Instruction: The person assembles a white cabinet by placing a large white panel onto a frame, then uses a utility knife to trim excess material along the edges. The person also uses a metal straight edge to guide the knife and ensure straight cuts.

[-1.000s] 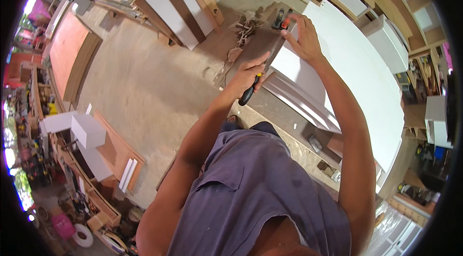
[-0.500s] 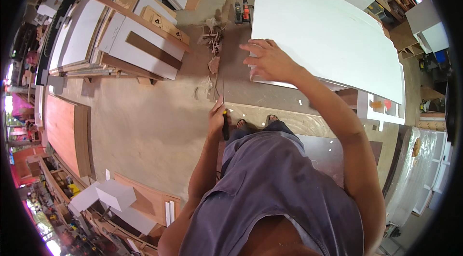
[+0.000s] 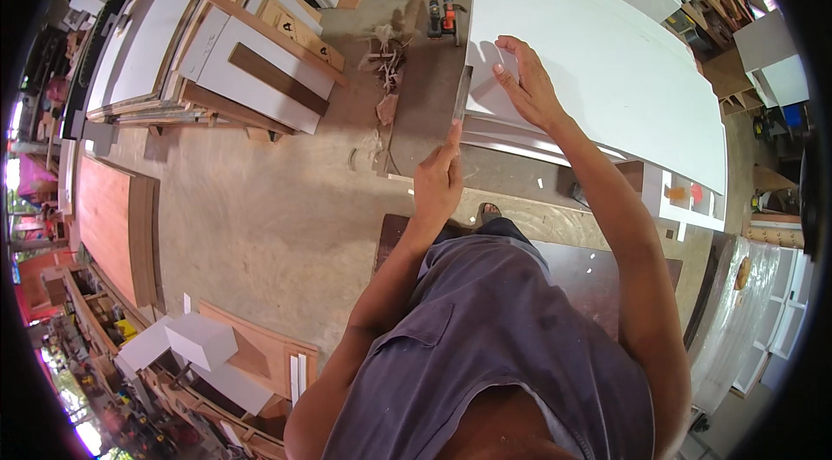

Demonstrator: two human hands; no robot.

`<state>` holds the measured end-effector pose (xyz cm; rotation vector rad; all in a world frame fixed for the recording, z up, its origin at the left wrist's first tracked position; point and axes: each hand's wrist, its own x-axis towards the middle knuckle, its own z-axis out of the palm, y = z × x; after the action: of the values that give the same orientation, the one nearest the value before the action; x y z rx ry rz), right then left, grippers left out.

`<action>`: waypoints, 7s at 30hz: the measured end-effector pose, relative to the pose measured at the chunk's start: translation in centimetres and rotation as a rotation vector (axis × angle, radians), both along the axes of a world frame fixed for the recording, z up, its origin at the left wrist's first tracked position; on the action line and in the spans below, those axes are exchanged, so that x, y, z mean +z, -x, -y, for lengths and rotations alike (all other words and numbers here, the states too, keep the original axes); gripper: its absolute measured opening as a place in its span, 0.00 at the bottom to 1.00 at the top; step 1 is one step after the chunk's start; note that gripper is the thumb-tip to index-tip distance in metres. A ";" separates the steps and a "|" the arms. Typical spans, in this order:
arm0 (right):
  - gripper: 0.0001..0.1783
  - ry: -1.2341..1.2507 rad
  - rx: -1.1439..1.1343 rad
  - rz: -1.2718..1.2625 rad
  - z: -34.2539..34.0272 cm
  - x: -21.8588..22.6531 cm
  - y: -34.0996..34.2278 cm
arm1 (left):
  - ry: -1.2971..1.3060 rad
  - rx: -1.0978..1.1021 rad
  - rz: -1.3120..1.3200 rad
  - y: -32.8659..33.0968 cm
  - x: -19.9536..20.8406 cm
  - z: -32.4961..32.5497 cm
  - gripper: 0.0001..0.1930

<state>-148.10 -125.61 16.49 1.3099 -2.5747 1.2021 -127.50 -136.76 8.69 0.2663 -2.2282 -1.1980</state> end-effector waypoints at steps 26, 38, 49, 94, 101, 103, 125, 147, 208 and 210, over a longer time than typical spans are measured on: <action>0.29 -0.081 0.042 -0.266 0.0 -0.3 -0.4 | -1.319 -0.258 0.147 1.7 2.1 0.4 0.27; 0.37 -0.350 0.115 -0.666 1.8 -4.2 -4.6 | -1.062 0.026 0.469 -7.6 -8.5 0.1 0.30; 0.34 -0.423 -0.053 -0.543 -24.3 -1.9 1.1 | -0.869 0.161 0.635 -10.9 -16.6 -0.2 0.29; 0.54 0.822 -1.832 1.808 -88.9 -25.2 -29.9 | 0.171 -0.300 1.148 56.9 -37.1 -94.7 0.25; 0.49 1.663 -1.495 1.615 -102.0 -23.3 -19.8 | -0.005 -0.009 1.365 58.3 -35.7 -96.4 0.22; 0.46 1.533 -1.623 1.623 -104.8 -25.2 -19.0 | 0.131 -0.117 1.429 58.1 -36.4 -95.8 0.23; 0.21 0.212 -0.465 1.374 -110.5 -23.8 12.7 | 0.074 -0.086 -0.187 43.0 -5.7 -96.1 0.10; 0.38 -0.514 1.650 -0.087 -74.9 1.1 16.2 | -0.834 0.785 -0.305 16.0 2.8 -76.5 0.08; 0.28 -0.281 0.595 -0.281 -48.5 1.1 32.8 | 0.312 1.234 0.666 11.2 6.4 -8.0 0.15; 0.27 -0.264 0.598 -0.303 -48.6 1.1 32.8 | 0.374 1.253 0.625 11.6 6.1 -8.8 0.15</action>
<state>-180.90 -77.05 17.62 2.2228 -2.2429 0.6226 -139.13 -127.99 14.77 1.7182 -1.9827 0.0102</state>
